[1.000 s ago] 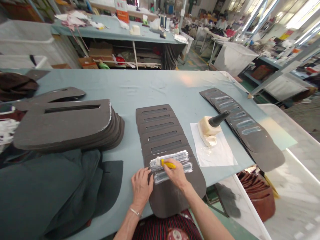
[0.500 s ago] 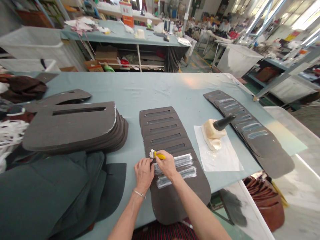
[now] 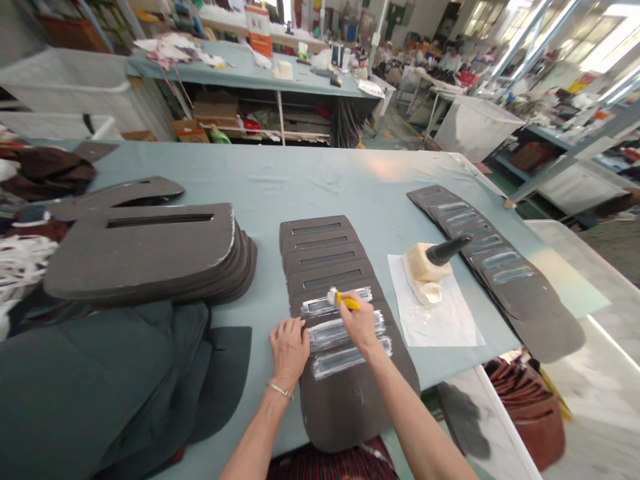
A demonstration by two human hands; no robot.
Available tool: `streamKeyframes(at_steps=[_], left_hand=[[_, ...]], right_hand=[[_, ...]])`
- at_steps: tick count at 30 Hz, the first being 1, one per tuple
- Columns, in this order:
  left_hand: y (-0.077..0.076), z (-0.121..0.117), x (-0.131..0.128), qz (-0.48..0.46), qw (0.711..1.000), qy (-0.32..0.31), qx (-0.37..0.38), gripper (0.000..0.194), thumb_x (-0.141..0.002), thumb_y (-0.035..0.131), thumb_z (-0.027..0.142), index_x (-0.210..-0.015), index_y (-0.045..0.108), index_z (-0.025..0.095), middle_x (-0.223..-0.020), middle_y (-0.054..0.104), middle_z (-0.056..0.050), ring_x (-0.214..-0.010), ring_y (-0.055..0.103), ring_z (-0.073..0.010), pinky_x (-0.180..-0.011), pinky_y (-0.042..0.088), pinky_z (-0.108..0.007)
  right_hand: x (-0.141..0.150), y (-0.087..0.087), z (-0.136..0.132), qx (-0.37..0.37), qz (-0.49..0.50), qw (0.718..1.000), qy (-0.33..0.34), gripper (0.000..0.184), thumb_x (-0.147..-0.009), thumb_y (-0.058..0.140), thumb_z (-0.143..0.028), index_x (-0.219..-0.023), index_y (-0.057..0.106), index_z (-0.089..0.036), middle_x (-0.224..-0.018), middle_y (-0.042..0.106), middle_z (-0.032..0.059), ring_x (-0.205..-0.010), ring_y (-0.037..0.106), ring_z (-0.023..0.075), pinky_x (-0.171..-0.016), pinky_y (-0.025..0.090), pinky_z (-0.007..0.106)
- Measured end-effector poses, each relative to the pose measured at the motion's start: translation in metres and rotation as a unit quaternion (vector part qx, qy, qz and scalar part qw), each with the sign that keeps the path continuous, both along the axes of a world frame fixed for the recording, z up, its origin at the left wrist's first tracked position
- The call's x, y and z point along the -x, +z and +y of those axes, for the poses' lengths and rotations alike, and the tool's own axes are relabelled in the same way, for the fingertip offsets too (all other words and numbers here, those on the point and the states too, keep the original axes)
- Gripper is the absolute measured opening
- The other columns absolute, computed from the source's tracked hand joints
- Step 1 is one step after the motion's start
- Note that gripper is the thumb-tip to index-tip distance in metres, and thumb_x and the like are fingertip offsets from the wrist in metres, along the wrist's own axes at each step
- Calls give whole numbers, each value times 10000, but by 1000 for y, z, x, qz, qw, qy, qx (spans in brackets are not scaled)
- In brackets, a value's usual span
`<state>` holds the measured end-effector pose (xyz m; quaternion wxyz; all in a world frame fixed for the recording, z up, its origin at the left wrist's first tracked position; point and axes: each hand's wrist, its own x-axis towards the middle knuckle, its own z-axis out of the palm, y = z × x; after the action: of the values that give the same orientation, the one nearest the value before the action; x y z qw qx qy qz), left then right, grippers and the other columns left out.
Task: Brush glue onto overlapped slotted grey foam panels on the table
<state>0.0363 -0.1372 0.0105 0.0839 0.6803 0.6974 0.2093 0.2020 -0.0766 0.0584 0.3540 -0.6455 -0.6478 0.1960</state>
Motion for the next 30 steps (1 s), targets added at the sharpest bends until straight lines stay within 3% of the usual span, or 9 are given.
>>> streamKeyframes(at_steps=[2,4,10,13,18,21,24,26,30], left_hand=[[-1,-1,0,3,1000,1,-1,208,-875,436,230,-1015,590,209,-1056,616,-75,-1074,502,-241,-920,327,-393],[-2,-2,0,3,1000,0,-2,204,-876,442,239,-1017,588,212,-1062,617,-70,-1069,502,-241,-917,327,-394],[-7,-1,3,-17,1000,-1,-11,209,-872,454,245,-1027,591,212,-1081,617,-75,-1087,495,-253,-920,328,-404],[-5,0,5,-45,999,6,-4,201,-879,446,250,-1012,593,218,-1072,622,-69,-1074,507,-241,-908,345,-395],[-3,-9,9,-84,996,-5,-16,213,-901,428,253,-1041,587,228,-1102,624,-49,-1077,519,-198,-904,368,-361],[-7,-18,6,-49,997,-50,-26,233,-904,420,229,-1061,592,217,-1123,626,-60,-1101,514,-206,-944,353,-381],[-11,-23,2,-12,998,-58,-34,254,-901,413,205,-1077,596,200,-1136,627,-84,-1116,510,-229,-945,352,-405],[-13,-24,1,1,998,-57,-34,257,-900,412,201,-1077,599,196,-1127,630,-90,-1110,513,-235,-932,360,-408],[-12,-22,0,7,998,-50,-33,258,-904,405,206,-1074,598,198,-1118,628,-87,-1082,520,-232,-912,371,-399]], right_hand=[[32,-3,-8,12,21,996,87,199,-821,487,-301,-886,662,-231,-742,672,12,-609,578,135,-623,411,216],[32,-9,-8,33,30,994,104,185,-803,503,-290,-869,669,-240,-709,665,-3,-602,579,134,-617,416,214],[-84,-6,18,84,95,986,-111,237,-752,531,-349,-858,667,-186,-560,596,-11,-484,533,142,-502,403,235],[-101,4,18,93,134,980,-114,273,-735,562,-371,-883,671,-170,-615,627,9,-525,563,154,-527,429,248],[-34,10,-8,42,158,986,-7,196,-756,589,-361,-773,682,-189,-825,680,40,-792,616,183,-749,464,276],[17,5,-24,47,181,980,69,159,-775,556,-286,-830,680,-203,-854,680,23,-792,615,164,-762,463,263],[32,-3,-27,63,170,979,98,172,-761,529,-229,-848,677,-210,-830,678,8,-747,609,151,-717,461,245],[8,-6,-21,70,148,984,68,166,-749,529,-235,-820,676,-207,-794,676,5,-711,600,151,-684,454,244],[-82,1,-6,60,88,993,-58,182,-733,548,-314,-778,671,-189,-720,659,9,-639,567,154,-617,430,250]])
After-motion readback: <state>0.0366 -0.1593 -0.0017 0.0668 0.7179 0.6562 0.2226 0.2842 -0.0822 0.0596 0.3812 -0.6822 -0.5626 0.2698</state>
